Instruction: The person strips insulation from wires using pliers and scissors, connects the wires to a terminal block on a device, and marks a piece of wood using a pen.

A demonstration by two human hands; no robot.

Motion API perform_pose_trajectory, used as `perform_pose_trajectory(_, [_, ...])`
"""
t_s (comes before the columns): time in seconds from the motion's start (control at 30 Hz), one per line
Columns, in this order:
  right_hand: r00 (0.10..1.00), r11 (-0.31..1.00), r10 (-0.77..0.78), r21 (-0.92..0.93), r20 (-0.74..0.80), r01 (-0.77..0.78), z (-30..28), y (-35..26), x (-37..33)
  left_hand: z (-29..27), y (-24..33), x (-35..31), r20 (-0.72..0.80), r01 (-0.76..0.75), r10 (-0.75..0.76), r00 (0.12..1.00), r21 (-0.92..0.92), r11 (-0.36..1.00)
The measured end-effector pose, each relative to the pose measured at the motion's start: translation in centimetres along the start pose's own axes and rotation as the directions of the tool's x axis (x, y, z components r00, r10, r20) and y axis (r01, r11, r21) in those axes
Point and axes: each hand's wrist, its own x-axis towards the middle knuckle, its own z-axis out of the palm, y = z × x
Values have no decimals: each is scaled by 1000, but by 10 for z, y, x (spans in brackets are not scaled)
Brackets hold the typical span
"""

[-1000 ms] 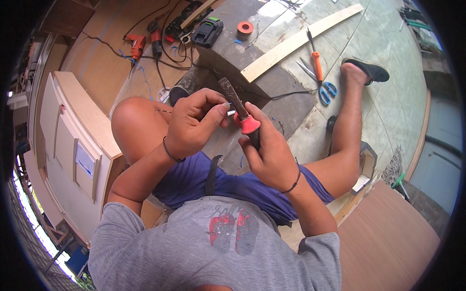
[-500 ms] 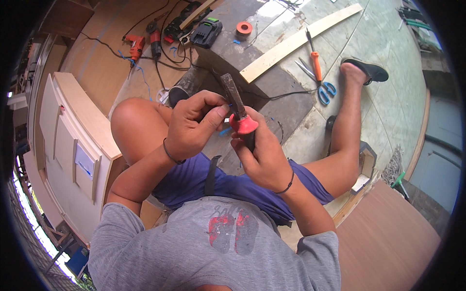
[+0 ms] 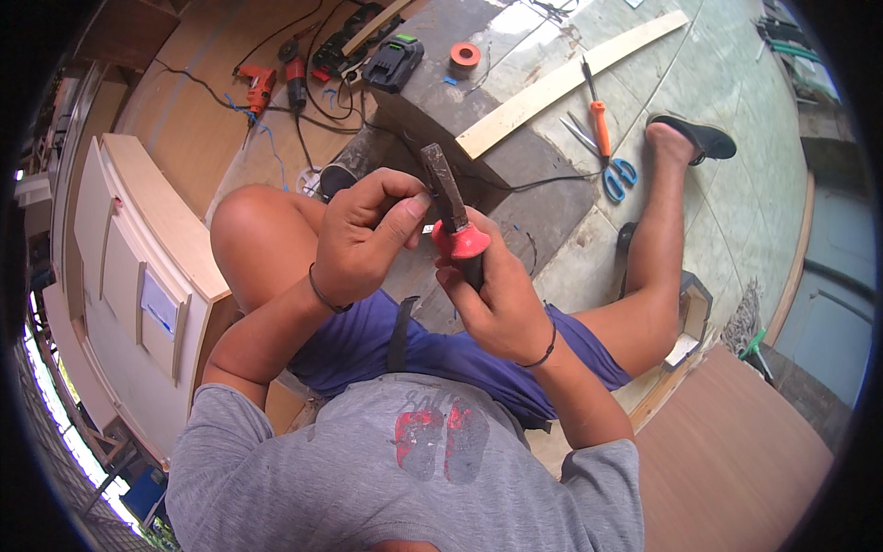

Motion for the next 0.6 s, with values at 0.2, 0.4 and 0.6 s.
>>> perform_pose_trajectory(0.2, [975,952,-207,-245,-75,183,2,1,5,0,2,-2,8,34,-34,999,11,999])
perform_pose_trajectory(0.4, [964,927,-246,-313,-96,206,-4,9,12,5,-3,-3,19,-25,24,1000,44,999])
perform_pose_trajectory(0.6, [943,879,-316,-406,-106,249,-10,22,21,4,-14,-2,27,-48,45,999,136,990])
